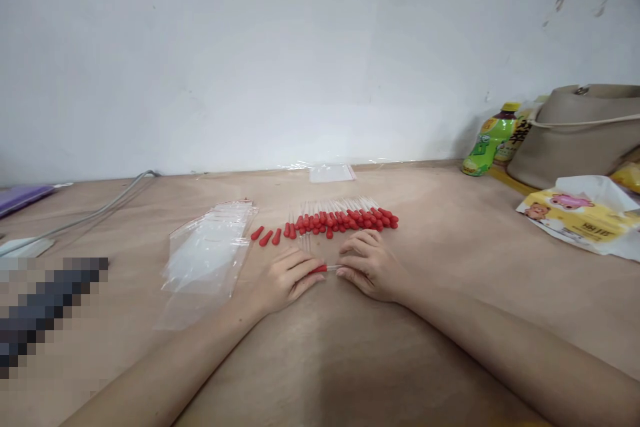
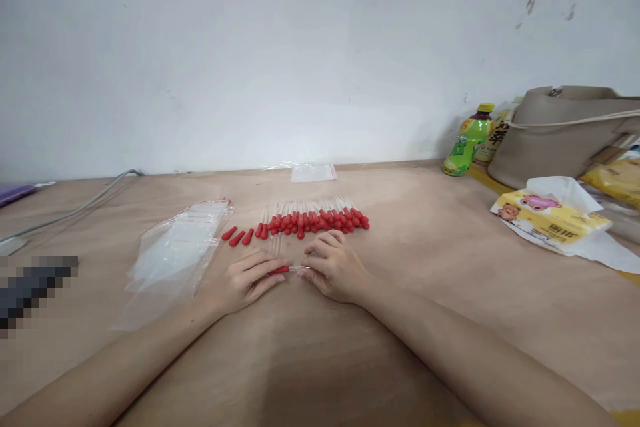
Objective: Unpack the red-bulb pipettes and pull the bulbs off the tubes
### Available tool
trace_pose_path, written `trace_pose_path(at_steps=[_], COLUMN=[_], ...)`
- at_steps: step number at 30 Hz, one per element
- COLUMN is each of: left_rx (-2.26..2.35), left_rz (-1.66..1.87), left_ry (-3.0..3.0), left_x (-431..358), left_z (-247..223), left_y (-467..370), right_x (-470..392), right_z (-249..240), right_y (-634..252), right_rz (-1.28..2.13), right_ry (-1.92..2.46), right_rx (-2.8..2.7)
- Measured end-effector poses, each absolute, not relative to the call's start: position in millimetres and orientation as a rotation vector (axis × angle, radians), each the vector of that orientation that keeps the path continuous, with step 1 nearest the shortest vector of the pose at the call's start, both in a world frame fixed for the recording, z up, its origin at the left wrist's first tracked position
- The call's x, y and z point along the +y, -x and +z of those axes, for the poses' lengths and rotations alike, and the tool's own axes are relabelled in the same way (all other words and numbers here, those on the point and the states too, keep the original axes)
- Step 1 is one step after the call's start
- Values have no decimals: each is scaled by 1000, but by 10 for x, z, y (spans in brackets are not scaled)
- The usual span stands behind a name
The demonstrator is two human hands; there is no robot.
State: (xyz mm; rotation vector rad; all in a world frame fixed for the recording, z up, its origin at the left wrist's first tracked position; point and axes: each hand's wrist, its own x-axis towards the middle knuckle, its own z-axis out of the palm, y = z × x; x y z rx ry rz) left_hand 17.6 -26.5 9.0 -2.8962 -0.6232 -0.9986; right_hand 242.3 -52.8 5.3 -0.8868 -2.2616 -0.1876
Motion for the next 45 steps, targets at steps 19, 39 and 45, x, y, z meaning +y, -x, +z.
trace_pose_path(at_steps=[19,39,45], left_rx=[-568,-526,-510], left_rz=[-953,-839,-796], left_ry=[2816,2910,2937], left_x=[-223,-258,-266], left_z=[62,169,184], left_y=[-212,-269,-251], right_x=[-425,-460,-493], right_z=[-93,-132,-81], right_y=[-2363,-2369,-2370], right_rz=[-139,-250,-403], right_ry=[735,589,565], right_rx=[-2195,-2239,-2219])
